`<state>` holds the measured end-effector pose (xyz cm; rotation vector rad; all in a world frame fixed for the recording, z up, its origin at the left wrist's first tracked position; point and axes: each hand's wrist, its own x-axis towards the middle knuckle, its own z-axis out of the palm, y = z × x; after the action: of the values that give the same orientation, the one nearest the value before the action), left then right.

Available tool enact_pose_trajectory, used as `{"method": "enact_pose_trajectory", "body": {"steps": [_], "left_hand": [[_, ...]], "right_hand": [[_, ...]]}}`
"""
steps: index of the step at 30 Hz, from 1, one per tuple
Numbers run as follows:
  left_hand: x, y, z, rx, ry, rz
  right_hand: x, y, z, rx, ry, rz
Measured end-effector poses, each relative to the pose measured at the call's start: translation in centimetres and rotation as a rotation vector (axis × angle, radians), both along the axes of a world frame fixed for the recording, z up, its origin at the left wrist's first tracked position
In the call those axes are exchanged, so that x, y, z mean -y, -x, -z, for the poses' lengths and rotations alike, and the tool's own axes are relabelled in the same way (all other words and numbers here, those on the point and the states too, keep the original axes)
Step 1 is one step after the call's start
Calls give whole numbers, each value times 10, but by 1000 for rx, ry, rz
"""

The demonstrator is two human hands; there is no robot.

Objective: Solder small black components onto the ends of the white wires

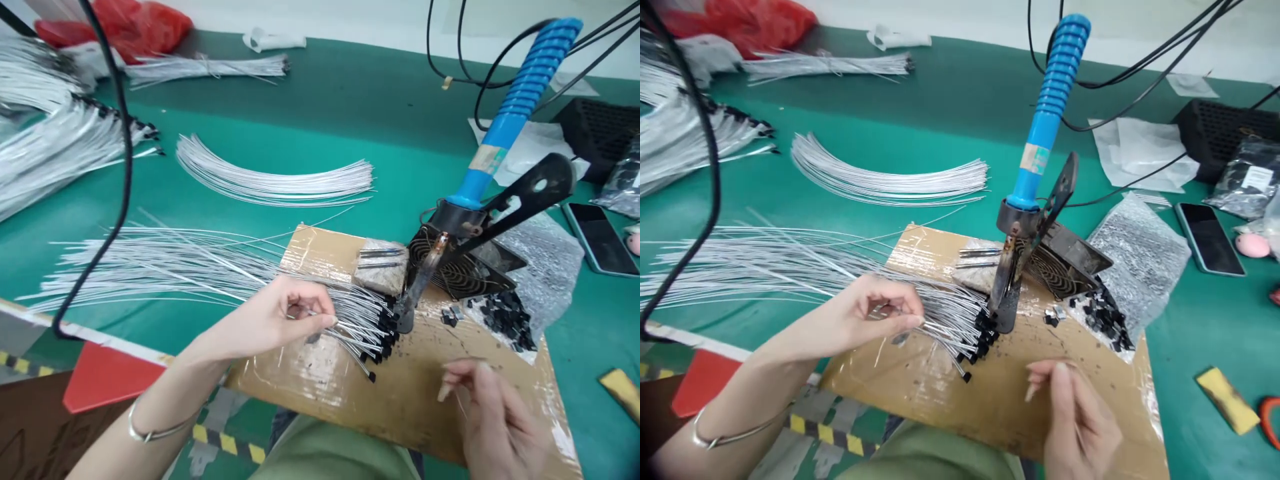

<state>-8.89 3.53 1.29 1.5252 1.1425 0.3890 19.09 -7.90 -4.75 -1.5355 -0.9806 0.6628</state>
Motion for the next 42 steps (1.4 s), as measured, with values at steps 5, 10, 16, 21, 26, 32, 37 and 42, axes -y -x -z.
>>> {"method": "enact_pose_trajectory", "body": {"steps": [5,10,16,21,26,32,37,42], "left_hand": [[12,-9,0,-18,24,-8],[21,-14,0,-89,29,4],[28,-16,-3,-67,13,-31],[15,-15,-5,82,170,-4],[13,-17,-9,6,97,66],[33,-19,-11,-164,-430,55],[32,-18,-10,-137,-269,42],[27,-17,-5,-49,-30,-22]], "right_hand": [[-8,36,-18,-157,174,-221],[-19,51,-23,-306,304,-304],[-14,55,-17,-415,271,-230],[-3,55,-6,67,-214,-220],[4,53,2,295,-309,-197],[1,60,-1,-109,-6,-67],[-3,58,-3,-357,111,-77],[-3,44,-2,-405,95,-249]]}}
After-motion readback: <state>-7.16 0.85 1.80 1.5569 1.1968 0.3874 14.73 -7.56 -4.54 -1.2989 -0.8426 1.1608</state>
